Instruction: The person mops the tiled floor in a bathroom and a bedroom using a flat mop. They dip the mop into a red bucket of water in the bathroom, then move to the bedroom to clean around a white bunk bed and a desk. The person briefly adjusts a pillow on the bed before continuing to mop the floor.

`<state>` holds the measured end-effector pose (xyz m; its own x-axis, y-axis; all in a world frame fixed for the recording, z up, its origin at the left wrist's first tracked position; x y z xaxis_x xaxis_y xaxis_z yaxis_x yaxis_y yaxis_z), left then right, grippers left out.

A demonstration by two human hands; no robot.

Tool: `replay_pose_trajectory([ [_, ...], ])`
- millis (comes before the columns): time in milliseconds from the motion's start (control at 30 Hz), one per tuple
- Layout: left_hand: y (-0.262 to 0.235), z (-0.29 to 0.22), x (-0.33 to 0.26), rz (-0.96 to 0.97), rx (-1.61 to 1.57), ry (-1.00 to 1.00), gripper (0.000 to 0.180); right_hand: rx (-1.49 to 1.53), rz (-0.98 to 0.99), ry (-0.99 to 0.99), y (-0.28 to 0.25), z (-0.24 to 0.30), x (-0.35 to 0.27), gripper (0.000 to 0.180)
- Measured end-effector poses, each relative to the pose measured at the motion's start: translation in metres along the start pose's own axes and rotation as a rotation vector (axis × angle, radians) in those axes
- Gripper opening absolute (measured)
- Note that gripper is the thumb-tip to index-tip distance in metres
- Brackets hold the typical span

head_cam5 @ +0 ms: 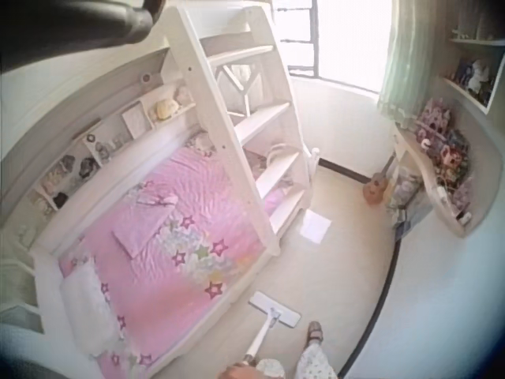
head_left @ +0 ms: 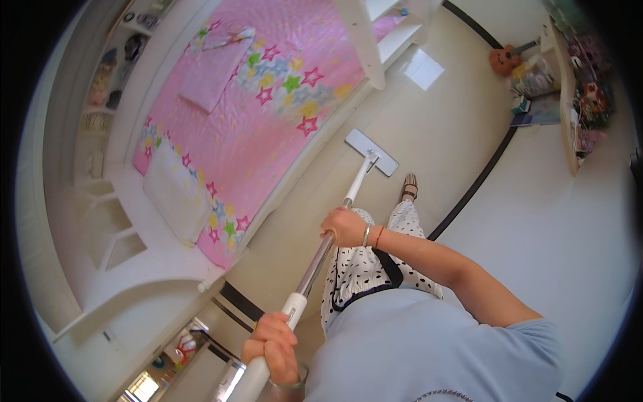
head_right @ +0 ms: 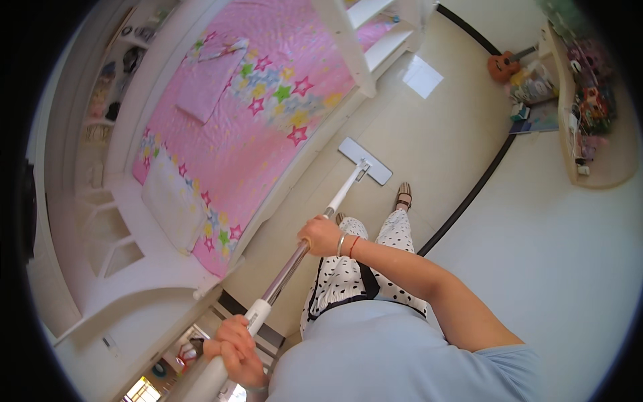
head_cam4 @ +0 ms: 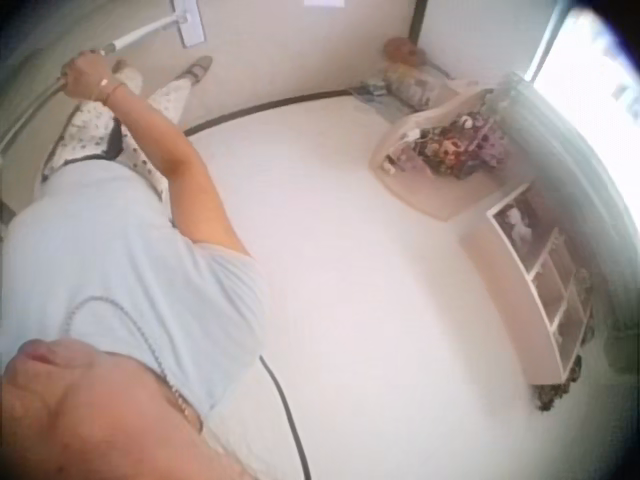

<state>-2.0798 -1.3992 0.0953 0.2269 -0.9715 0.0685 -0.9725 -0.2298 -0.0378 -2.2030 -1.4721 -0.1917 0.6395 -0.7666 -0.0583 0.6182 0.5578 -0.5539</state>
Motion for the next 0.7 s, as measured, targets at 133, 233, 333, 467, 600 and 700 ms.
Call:
replay_pose_trajectory([
  [133,-0.021,0.019,0.004,0.152,-0.107,0.180,0.020,0.088,-0.012,-0.006,0.020,-0.013,0.010,0.034],
  [233,-0.036,0.029,0.009,0.241,-0.204,0.224,0.019,0.094,-0.047,-0.031,0.034,-0.019,0.015,0.033],
  [333,-0.053,0.034,0.006,0.171,-0.183,0.160,0.019,0.056,-0.013,-0.056,0.047,-0.012,0.024,0.028],
  [467,-0.071,0.030,-0.005,0.099,-0.146,0.101,0.019,0.136,0.057,-0.105,0.060,0.005,0.029,0.020],
  [600,-0.083,0.005,-0.024,0.008,-0.075,0.121,0.019,0.227,0.085,-0.186,0.092,0.037,0.030,0.016],
  [700,-0.077,-0.013,-0.039,-0.015,-0.014,0.106,0.020,0.288,0.171,-0.245,0.096,0.060,0.027,0.022],
])
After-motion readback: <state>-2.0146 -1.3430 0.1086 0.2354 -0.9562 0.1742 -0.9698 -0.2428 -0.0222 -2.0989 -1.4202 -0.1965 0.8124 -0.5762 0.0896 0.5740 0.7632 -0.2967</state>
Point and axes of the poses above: each hand's wrist, its own x-axis towards the middle knuckle, its own y-axis out of the palm, z = x × y, the point moved 6 cm from there along x, towards the middle knuckle, and after that the axes turned 2 degrees about -x, right-handed, at the moved point
